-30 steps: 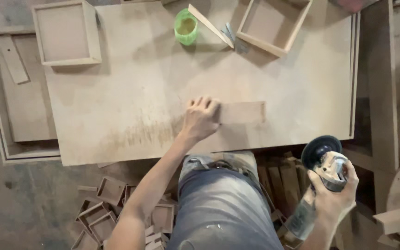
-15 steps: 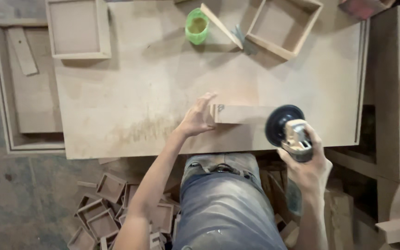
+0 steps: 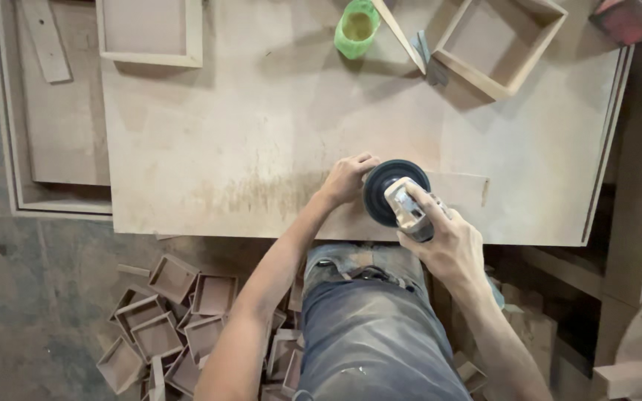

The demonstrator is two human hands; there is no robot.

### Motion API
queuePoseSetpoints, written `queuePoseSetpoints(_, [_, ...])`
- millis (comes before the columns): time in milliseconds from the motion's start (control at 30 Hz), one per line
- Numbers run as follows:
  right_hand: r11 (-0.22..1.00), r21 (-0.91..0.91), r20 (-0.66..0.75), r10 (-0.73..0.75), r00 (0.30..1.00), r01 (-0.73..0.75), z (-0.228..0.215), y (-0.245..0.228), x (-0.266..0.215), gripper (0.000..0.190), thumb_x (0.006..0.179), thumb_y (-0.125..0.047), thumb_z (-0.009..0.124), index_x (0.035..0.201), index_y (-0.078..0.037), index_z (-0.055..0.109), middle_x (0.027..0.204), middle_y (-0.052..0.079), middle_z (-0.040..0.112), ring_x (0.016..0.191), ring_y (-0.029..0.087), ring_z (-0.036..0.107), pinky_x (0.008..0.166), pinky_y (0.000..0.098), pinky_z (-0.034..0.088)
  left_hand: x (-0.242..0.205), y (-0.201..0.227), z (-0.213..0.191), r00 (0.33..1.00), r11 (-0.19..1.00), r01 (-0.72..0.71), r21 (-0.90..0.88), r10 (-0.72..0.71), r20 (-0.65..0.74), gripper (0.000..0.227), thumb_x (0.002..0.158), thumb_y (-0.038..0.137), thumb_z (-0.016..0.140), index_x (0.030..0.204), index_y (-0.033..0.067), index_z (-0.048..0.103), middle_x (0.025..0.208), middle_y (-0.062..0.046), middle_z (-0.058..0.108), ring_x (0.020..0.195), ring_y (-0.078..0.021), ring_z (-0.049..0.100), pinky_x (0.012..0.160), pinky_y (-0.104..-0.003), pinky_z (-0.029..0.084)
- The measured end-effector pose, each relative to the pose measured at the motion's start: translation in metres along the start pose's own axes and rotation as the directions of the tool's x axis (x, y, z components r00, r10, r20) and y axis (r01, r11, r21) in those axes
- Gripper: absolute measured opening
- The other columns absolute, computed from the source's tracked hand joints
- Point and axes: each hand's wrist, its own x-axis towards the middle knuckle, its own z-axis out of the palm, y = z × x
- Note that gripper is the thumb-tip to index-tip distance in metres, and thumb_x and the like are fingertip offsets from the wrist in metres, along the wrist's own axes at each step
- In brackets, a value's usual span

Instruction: The person uses an orbital sander to smooth the surfaces and edges of small wooden boxes. They handle each box one at a time, sanding the exterior and interior, then place the finished box aside and pick up the next one.

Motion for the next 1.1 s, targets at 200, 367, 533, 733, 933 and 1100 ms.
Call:
queuePoseSetpoints(200, [0.999,-0.008,-0.074,0.043,0.996,-0.044,-0.006,0.017,-0.010,0.080,0.070,-0.029,0.088,0.144,-0.033,0.056,0.113,0.017,0.072,0.097,0.037,0.072,0.082,0.0469,0.058,0.001,0.001,0.001,0.999,1.000,-0.014,0.001,0.014,0.036,0.039,0.065,0.007,0.074,0.102,0.0092,0.062,0.099,-0.011,0.066,0.089,-0.0382,0.067,0.075,-0.047,0.055])
queuePoseSetpoints(367, [0.976,0.203,-0.223,0.128,0.966,-0.082,-0.002,0.010,-0.005,0.077,0.076,-0.026,0.084,0.147,-0.026,0.054,0.121,0.014,0.073,0.107,0.034,0.073,0.087,0.0452,0.058,0.005,0.001,-0.002,0.998,1.000,-0.001,0.029,0.000,0.057,0.034,0.072,0.008,0.073,0.104,0.0094,0.062,0.100,-0.010,0.066,0.097,-0.0356,0.067,0.082,-0.046,0.056])
queuePoseSetpoints(533, [0.999,0.046,-0.091,0.030,0.995,-0.026,0.010,0.000,0.006,0.077,0.075,-0.024,0.087,0.146,-0.028,0.056,0.114,0.015,0.073,0.097,0.036,0.072,0.082,0.0460,0.057,0.000,-0.003,0.003,1.000,1.000,0.001,-0.027,-0.001,0.012,0.041,0.074,0.008,0.072,0.114,0.0104,0.066,0.101,-0.009,0.066,0.095,-0.0355,0.066,0.079,-0.047,0.055])
queuePoseSetpoints(733, [0.999,-0.033,-0.003,0.015,1.000,-0.015,0.001,0.019,-0.009,0.081,0.072,-0.025,0.087,0.146,-0.033,0.054,0.113,0.013,0.074,0.097,0.033,0.073,0.082,0.0443,0.059,-0.002,-0.007,0.005,0.996,0.999,0.039,0.034,-0.041,0.081,0.029,0.079,0.005,0.070,0.104,0.0136,0.061,0.099,-0.006,0.065,0.098,-0.0315,0.068,0.082,-0.045,0.056])
queuePoseSetpoints(933, [0.955,0.157,-0.187,0.278,0.942,-0.251,-0.011,0.041,-0.020,0.081,0.078,-0.023,0.085,0.151,-0.030,0.048,0.124,0.014,0.072,0.107,0.030,0.073,0.090,0.0409,0.060,0.002,0.002,-0.003,1.000,1.000,0.007,0.000,-0.007,0.027,0.041,0.071,0.000,0.069,0.110,0.0133,0.063,0.104,-0.006,0.067,0.096,-0.0347,0.067,0.079,-0.045,0.056])
queuePoseSetpoints(1100, [0.928,0.239,-0.088,0.315,0.945,-0.287,-0.004,0.027,-0.013,0.081,0.076,-0.021,0.084,0.147,-0.036,0.047,0.126,0.014,0.071,0.107,0.032,0.073,0.082,0.0391,0.063,0.004,0.002,-0.005,0.996,0.999,0.021,0.027,-0.023,0.091,0.043,0.070,0.001,0.071,0.112,0.0120,0.066,0.108,-0.009,0.069,0.093,-0.0377,0.067,0.079,-0.046,0.056])
